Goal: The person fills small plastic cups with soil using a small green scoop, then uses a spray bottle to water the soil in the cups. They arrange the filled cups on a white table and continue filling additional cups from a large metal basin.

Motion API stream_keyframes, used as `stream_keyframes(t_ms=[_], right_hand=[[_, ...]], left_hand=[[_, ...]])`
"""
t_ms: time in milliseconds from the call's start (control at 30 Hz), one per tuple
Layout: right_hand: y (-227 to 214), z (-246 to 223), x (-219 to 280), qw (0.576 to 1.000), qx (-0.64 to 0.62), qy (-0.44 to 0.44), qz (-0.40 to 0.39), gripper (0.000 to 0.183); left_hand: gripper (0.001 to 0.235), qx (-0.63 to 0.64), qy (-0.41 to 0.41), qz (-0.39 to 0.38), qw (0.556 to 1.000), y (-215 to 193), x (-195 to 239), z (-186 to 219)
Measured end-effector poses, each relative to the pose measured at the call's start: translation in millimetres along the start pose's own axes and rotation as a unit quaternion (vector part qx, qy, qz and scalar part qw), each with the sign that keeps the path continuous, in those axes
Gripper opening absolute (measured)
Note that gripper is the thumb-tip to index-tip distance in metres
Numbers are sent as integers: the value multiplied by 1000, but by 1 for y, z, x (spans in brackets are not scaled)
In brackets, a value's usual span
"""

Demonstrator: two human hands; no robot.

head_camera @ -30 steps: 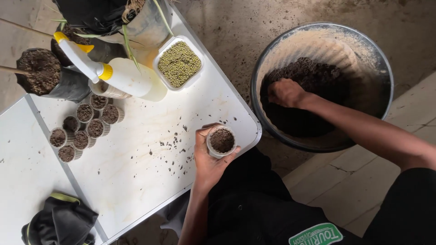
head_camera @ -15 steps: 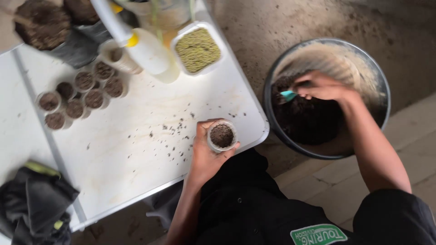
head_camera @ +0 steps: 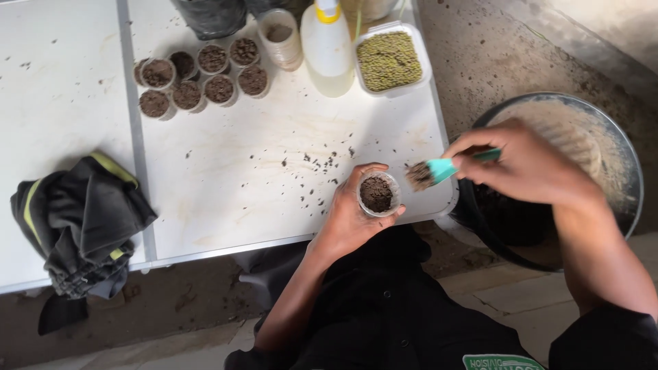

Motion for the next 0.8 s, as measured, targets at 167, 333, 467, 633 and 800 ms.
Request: stream_keyframes(t_ms=[167, 333, 467, 633, 800], right_hand=[[43, -76, 13, 962, 189, -185, 64, 20], [75, -104, 36, 840, 392, -343, 150, 70], [72, -112, 32, 814, 402, -373, 192, 47], [71, -128, 27, 856, 302, -371, 197, 17], [66, -138, 25, 881, 321, -314, 151, 19]], left_hand=[[67, -6, -16, 7, 1000, -12, 10, -7], [68, 69, -16, 20, 997, -29, 20, -14], [76, 72, -40, 1, 997, -43, 28, -11], [73, 10, 38, -13, 999, -46, 36, -15], [65, 28, 0, 28, 999, -49, 36, -12]])
Point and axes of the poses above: each hand's wrist, its own x-axis away from the middle knuckle, its own y-axis out of the palm, z = x × y, the point moved 5 cm from there along -x, towards the middle knuckle, and after that the axes turned 4 degrees about -x, right-handed, at the moved point
